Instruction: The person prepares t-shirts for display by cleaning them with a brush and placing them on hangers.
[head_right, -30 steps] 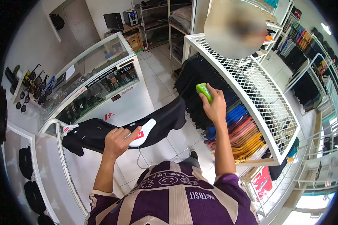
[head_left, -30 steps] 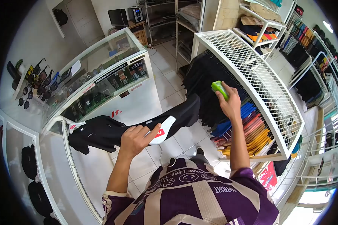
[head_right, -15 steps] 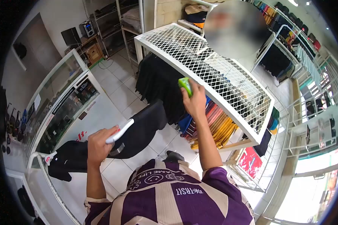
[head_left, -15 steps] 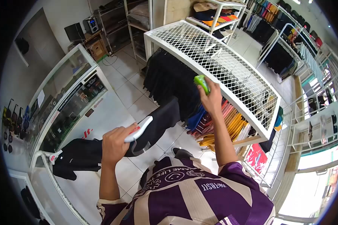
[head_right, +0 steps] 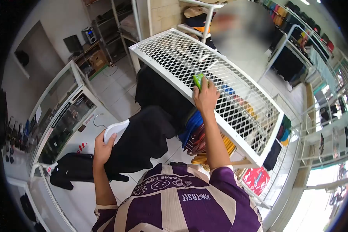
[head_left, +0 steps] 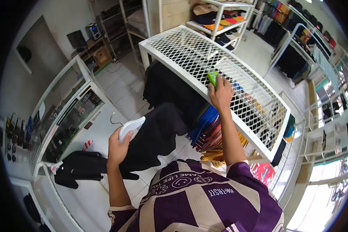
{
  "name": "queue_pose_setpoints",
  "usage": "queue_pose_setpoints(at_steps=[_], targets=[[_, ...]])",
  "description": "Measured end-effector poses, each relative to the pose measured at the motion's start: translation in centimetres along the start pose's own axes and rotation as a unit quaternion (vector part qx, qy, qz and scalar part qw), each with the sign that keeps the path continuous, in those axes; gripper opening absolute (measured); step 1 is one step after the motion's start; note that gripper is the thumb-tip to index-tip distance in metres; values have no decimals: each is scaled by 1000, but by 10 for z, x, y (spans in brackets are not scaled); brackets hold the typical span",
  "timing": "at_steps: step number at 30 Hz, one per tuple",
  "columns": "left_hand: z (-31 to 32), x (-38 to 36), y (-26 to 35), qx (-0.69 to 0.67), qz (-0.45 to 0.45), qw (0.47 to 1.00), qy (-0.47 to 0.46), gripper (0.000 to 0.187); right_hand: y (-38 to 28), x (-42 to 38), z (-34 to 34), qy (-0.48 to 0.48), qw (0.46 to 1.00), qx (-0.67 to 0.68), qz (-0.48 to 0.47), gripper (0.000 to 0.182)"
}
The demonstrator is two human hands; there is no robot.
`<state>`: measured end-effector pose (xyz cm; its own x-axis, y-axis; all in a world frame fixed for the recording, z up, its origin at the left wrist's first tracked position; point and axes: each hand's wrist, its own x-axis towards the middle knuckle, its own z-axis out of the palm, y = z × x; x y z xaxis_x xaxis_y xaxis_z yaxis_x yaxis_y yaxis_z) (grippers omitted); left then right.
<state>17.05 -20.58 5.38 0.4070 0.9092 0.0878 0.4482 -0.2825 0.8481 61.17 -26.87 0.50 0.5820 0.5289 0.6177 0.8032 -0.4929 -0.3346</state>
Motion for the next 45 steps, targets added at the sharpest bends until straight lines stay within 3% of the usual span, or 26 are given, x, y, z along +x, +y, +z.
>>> queue_pose_setpoints(at_steps=[2,4,6,9,11,16,19,20,22,23,26,29,34,36,40,42,45], targets=[[1,-5,0,-67,-40,997,12,27,-24,-6,-18,34,999,-10,-33,56],[1,-12,1,-67,-78,994,33,24,-61,-14,-38,84,988,105,-80,52],[6,-19,5,-167,-153,970,86,26,-104,-32,-54,-44,941,310,-126,47],[13,-29,-18,-233,-157,950,140,43,-158,-75,-56,-279,824,459,-181,35],[18,-37,-32,-292,-150,926,188,51,-178,-102,-47,-386,745,463,-287,40],[34,-51,-49,-417,-139,826,353,76,-207,-161,-37,-536,609,455,-367,56],[41,-58,-48,-430,-115,774,450,82,-217,-179,-39,-567,592,411,-398,71],[42,-61,-49,-426,-107,762,476,83,-219,-179,-40,-611,581,378,-382,64],[40,-72,-45,-430,-99,748,495,88,-222,-187,-29,-577,606,381,-394,56],[37,-76,-45,-421,-92,750,502,89,-224,-185,-27,-602,596,372,-379,52],[24,-92,-55,-373,-99,771,507,92,-232,-194,-4,-502,633,414,-420,38],[-1,-103,-63,-335,-90,794,500,88,-265,-186,-10,-480,654,407,-420,28],[-46,-111,-100,-302,-79,780,542,85,-328,-216,27,-419,654,438,-453,24],[-72,-117,-120,-244,-97,799,541,82,-359,-229,39,-396,651,462,-453,25],[-144,-131,-162,-150,-115,838,513,67,-430,-258,66,-394,645,468,-459,25],[-189,-139,-175,-80,-140,839,520,35,-467,-272,78,-392,640,483,-451,26],[-253,-144,-189,18,-182,822,539,30,-522,-299,103,-401,634,482,-453,25]])
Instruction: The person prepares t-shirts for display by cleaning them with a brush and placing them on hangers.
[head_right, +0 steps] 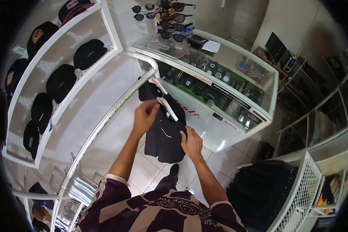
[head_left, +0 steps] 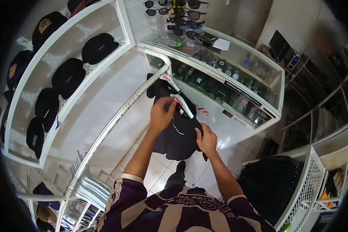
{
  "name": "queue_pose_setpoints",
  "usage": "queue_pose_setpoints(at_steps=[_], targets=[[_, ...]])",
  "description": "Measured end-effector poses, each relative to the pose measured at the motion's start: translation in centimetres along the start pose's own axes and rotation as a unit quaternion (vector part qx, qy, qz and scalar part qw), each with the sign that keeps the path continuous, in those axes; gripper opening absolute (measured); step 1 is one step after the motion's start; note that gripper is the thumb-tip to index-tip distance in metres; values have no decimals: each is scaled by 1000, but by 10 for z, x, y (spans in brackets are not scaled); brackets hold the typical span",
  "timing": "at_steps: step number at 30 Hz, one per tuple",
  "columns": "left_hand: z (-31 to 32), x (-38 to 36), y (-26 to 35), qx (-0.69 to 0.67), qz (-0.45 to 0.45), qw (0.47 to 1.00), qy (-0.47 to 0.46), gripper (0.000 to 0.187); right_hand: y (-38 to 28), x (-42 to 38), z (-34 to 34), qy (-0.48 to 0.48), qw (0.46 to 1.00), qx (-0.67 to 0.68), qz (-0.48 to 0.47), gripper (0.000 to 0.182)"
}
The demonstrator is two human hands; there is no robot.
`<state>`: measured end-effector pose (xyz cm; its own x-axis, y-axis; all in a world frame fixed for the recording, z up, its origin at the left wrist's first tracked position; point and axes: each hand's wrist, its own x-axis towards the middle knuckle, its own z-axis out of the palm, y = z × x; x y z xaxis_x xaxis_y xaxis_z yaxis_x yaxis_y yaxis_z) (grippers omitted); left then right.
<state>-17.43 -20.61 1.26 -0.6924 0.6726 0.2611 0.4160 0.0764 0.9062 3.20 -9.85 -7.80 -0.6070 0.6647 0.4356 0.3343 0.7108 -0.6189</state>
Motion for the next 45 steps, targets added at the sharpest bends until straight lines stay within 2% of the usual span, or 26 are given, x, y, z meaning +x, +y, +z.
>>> queue_pose_setpoints(at_steps=[2,3,5,9,10,11,13,15,19,21,23,25,28,29,31,35,37,39,40,41,45], targets=[[-17,42,-3,199,167,960,103,27,3,31,27,-8,1000,9,-3,24],[-22,63,-5,199,160,961,102,27,4,45,41,-14,1000,9,0,24],[-30,102,-13,264,221,930,130,29,7,71,65,-6,1000,16,-25,23],[-34,151,-31,320,197,921,104,34,15,106,104,-8,1000,25,-16,22],[-33,160,-33,319,139,933,90,39,17,112,111,-11,1000,23,-10,22],[-33,166,-34,317,137,935,84,39,20,117,117,-18,1000,23,-8,23],[-30,176,-33,315,77,942,91,41,26,121,126,-26,999,20,2,24],[-27,180,-42,314,72,943,85,40,31,123,133,-24,1000,-7,-15,24],[-23,183,-42,322,40,941,97,37,33,123,150,24,997,-38,-56,39],[-24,183,-43,301,34,949,92,37,28,120,157,32,995,-44,-83,45],[-24,185,-43,280,31,955,90,38,17,112,161,-47,995,-58,-71,44],[-23,183,-44,292,35,951,93,38,7,110,164,-64,995,-52,-55,47],[-22,182,-37,300,24,949,94,38,7,117,163,29,977,-192,-82,52],[-21,182,-34,301,24,949,93,38,18,122,164,29,978,-191,-81,52],[-19,182,-30,339,-8,937,86,37,46,131,168,-13,998,-63,15,52],[-18,181,-35,353,1,932,86,39,56,141,158,30,997,-74,-21,51],[-16,180,-36,345,49,930,115,42,44,128,156,28,996,-81,-17,55],[-16,181,-50,341,81,929,118,43,29,106,160,-30,997,-70,24,63],[-17,181,-52,337,111,927,118,44,21,97,162,-15,995,-97,-2,66],[-17,181,-53,337,113,927,118,44,15,92,163,1,992,-124,-29,69],[-16,181,-44,343,57,933,91,42,20,111,164,9,992,-122,-21,73]])
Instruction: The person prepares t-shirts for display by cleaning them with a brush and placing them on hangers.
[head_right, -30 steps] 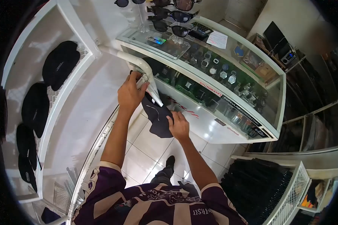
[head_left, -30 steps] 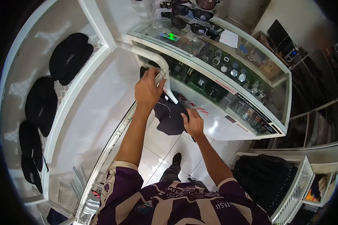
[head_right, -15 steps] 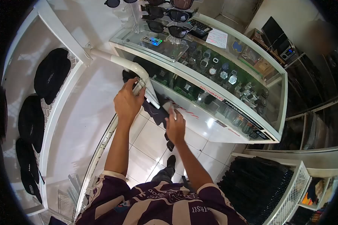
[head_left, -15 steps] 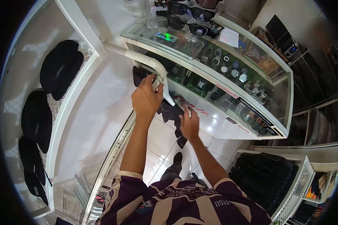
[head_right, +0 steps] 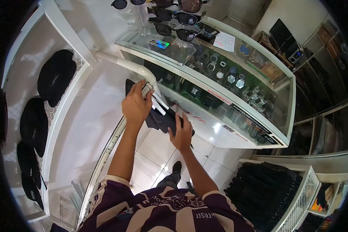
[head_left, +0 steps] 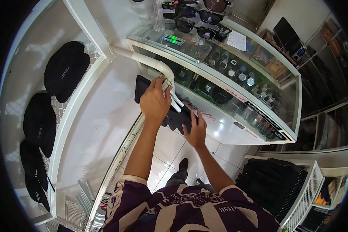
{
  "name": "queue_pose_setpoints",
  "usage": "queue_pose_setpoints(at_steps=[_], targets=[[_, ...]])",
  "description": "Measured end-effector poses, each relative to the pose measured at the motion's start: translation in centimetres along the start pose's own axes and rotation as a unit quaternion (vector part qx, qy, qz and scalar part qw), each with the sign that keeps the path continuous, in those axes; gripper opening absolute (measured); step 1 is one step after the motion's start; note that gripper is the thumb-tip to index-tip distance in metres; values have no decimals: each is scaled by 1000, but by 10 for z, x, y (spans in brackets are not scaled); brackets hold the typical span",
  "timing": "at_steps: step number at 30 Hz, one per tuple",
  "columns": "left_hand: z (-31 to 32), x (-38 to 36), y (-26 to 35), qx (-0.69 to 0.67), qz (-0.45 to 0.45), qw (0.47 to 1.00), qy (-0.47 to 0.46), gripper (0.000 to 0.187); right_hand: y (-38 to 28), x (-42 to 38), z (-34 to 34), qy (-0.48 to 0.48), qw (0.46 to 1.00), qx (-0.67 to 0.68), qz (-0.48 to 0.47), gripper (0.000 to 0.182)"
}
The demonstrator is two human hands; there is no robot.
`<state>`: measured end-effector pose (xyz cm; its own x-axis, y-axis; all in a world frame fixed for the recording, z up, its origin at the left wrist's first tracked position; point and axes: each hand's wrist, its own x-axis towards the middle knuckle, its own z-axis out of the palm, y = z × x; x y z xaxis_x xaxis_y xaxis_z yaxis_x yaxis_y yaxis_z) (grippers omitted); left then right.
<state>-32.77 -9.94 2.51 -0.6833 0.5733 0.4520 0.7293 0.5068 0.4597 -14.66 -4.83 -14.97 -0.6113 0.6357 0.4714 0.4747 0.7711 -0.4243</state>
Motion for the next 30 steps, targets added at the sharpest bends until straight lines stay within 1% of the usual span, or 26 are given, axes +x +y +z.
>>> queue_pose_setpoints(at_steps=[2,3,4,6,7,8,10,11,12,14,15,16,18,19,22,23,24,26,27,28,29,30], targets=[[-1,3,3,16,-7,1000,-4,42,22,18,7,3,995,94,35,75],[-2,2,4,18,-12,1000,-7,41,32,31,1,-116,955,231,144,75],[-3,2,5,21,-18,1000,-11,41,46,35,7,-116,955,232,145,75],[-1,1,3,21,-11,1000,-3,40,62,39,20,-207,955,174,126,62],[0,2,3,21,-7,1000,8,40,65,37,25,-131,972,176,81,57],[1,2,2,21,-6,1000,7,40,71,35,29,-131,972,177,82,57],[0,2,3,26,-12,999,13,38,62,44,8,-131,979,115,105,56],[-1,1,5,27,-12,999,11,38,55,47,-5,-108,987,85,84,62],[-4,1,8,25,-22,999,15,36,52,47,-7,-107,987,86,87,62],[-5,4,11,23,-29,999,17,35,48,50,-9,-39,989,141,9,66],[-3,7,12,22,-52,998,10,39,44,52,-9,-51,986,154,-31,63],[-2,8,13,21,-76,997,1,43,42,51,-6,-53,986,153,-29,63],[-4,12,16,21,-78,997,-20,43,37,50,-3,-112,987,113,-3,55],[-5,17,18,21,-77,996,-34,42,38,53,-4,-118,989,89,-12,50],[-1,13,17,6,-81,997,-2,42,42,55,-2,-101,993,58,-23,50],[5,11,11,2,-60,998,11,43,43,54,-2,-88,994,51,-34,50],[4,12,15,0,-57,998,10,43,45,53,-4,-85,995,49,-32,50],[-3,10,21,37,-83,995,-43,50,45,46,-5,-72,996,36,-31,53],[2,2,12,41,-82,995,-47,50,44,37,-10,-74,996,39,-27,53],[11,-7,1,72,1,997,12,55,46,29,-19,-49,998,26,-18,54],[20,-16,-7,99,87,989,71,61,49,20,-31,-23,1000,10,-7,55],[18,-29,-2,95,93,989,67,61,49,6,-45,-20,1000,7,0,55]])
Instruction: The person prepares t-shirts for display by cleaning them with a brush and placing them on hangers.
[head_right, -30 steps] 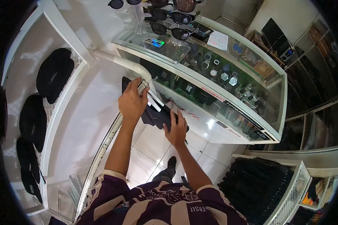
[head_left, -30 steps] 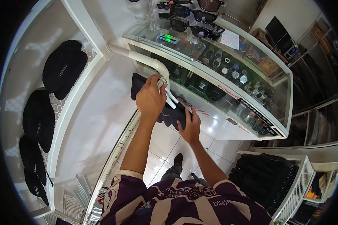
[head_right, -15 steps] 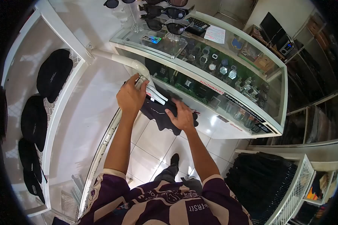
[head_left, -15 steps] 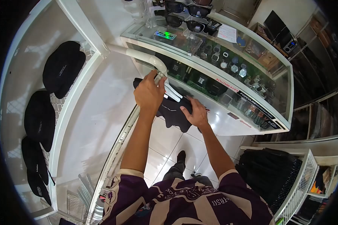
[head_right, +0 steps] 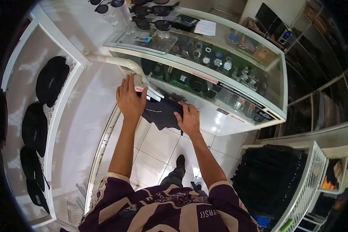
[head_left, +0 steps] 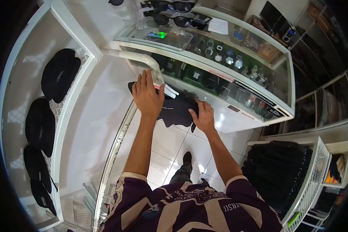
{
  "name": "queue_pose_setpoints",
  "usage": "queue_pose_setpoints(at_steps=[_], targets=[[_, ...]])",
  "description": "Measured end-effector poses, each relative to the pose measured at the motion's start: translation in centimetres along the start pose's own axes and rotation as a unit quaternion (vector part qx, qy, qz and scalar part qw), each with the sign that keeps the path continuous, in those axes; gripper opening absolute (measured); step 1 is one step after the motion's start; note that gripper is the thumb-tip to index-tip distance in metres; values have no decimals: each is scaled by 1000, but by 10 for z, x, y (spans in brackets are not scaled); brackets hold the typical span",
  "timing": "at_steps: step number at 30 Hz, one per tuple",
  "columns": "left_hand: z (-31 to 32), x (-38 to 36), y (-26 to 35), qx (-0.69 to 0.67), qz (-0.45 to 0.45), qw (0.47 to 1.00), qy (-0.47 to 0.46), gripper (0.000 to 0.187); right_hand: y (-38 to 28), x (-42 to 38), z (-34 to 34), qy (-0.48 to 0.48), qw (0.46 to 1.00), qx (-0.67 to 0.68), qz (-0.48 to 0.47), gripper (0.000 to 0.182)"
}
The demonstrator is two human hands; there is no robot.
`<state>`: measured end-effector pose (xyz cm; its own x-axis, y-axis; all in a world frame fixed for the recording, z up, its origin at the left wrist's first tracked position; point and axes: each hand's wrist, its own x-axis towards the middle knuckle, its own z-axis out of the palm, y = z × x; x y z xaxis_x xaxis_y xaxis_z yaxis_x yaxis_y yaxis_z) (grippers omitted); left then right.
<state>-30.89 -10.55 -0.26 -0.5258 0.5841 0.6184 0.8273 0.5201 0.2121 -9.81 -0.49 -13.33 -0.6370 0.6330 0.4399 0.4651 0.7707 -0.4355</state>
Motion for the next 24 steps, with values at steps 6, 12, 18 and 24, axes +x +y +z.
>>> queue_pose_setpoints(at_steps=[6,12,18,24], targets=[[-20,-134,72,-242,37,965,-97,60,6,-150,-92,48,971,125,197,53],[-51,-271,197,-427,164,797,-394,55,-2,-310,-218,104,924,29,367,46],[-119,-357,315,-508,405,614,-448,45,-80,-457,-335,341,821,-85,450,32],[-221,-474,386,-508,498,462,-529,43,-201,-622,-363,474,671,-93,562,28]])
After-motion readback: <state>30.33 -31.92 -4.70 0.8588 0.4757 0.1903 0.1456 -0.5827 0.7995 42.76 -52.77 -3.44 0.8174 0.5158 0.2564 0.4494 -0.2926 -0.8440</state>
